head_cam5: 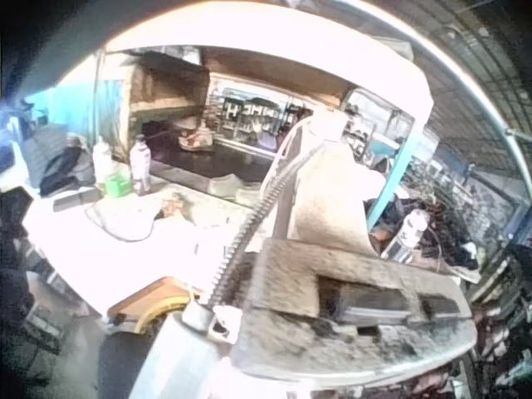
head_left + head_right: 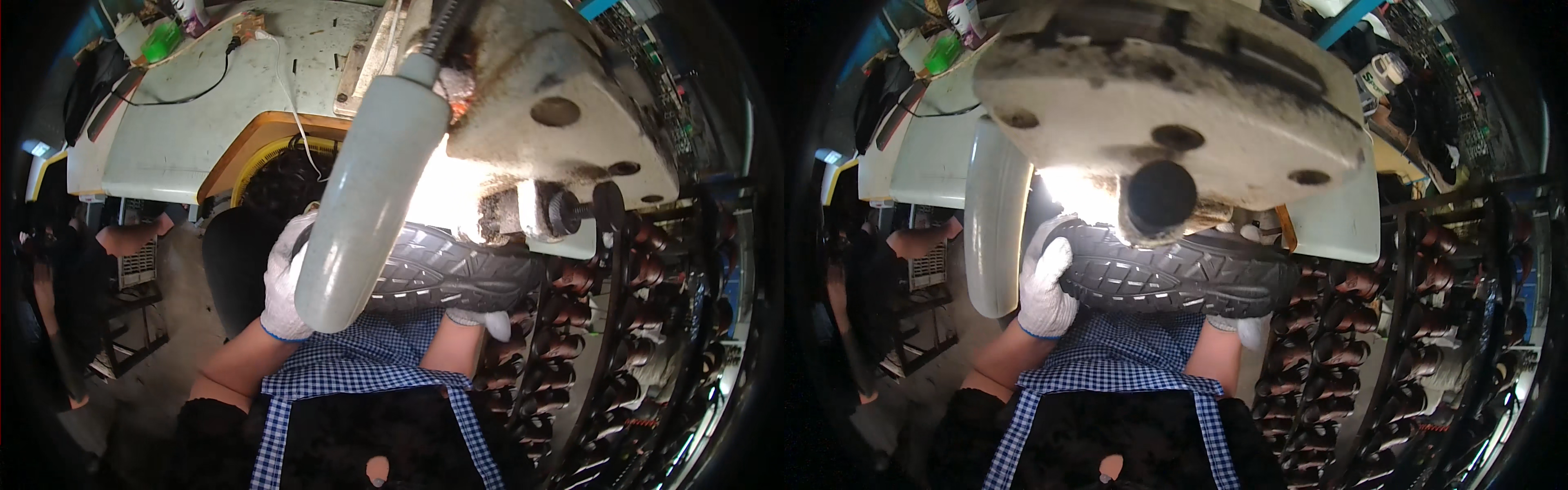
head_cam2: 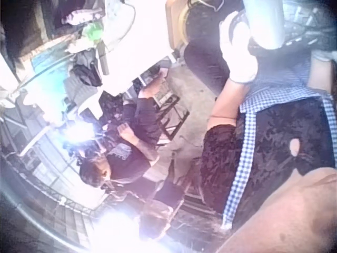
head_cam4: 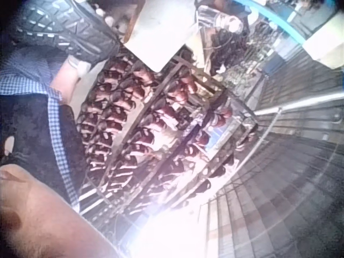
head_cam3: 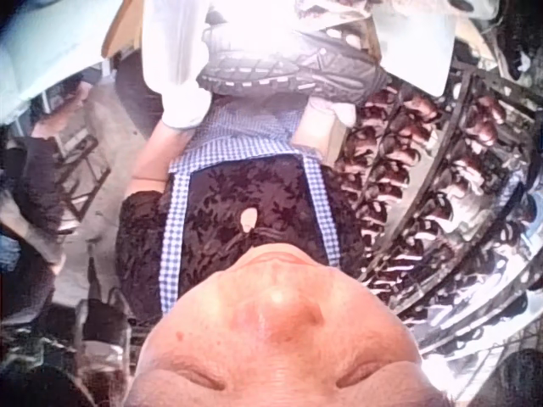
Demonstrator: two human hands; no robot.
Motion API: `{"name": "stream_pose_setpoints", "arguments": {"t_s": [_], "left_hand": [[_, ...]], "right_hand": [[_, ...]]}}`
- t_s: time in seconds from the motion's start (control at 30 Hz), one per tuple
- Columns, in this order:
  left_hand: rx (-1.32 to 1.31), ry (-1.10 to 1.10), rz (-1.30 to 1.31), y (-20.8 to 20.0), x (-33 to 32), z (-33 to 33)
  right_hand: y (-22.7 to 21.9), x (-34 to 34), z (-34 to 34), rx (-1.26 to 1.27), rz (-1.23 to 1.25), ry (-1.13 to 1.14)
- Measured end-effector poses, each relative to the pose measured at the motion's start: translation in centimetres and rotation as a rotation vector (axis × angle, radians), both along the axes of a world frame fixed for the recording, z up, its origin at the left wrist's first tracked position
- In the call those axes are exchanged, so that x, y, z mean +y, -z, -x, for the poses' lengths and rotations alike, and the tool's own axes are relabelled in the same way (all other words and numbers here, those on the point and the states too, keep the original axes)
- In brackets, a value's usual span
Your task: Stitching the sole to the shoe upper using an industrial sewing machine.
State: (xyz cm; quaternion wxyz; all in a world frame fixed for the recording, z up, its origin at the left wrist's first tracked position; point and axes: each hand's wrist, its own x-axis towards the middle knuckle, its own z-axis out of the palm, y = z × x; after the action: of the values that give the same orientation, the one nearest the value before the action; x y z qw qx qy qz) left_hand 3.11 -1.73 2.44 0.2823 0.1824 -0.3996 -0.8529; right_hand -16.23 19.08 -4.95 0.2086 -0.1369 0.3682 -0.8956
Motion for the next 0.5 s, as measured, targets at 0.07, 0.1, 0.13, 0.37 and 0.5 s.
{"name": "stream_pose_setpoints", "arguments": {"t_s": [0.07,0.1,0.13,0.37,0.5], "left_hand": [[0.023,-0.041,-0.084,0.4,0.1,-0.2],[0.054,-0.043,-0.165,0.6,-0.1,-0.4],[0.004,-0.056,-0.12,0.8,-0.6,-0.6],[0.046,-0.031,-0.101,2.8,-6.6,-2.6],[0.082,0.005,-0.226,5.2,-9.1,-4.6]], "right_hand": [[-1.2,0.5,-1.8,0.059,-0.072,-0.014],[-1.9,0.4,-2.8,0.072,-0.095,-0.027],[-2.4,0.1,-3.7,0.084,-0.122,-0.047],[-1.9,-5.0,-7.6,0.253,-0.234,-0.209],[-1.3,-7.8,-8.8,0.468,-0.352,-0.273]]}}
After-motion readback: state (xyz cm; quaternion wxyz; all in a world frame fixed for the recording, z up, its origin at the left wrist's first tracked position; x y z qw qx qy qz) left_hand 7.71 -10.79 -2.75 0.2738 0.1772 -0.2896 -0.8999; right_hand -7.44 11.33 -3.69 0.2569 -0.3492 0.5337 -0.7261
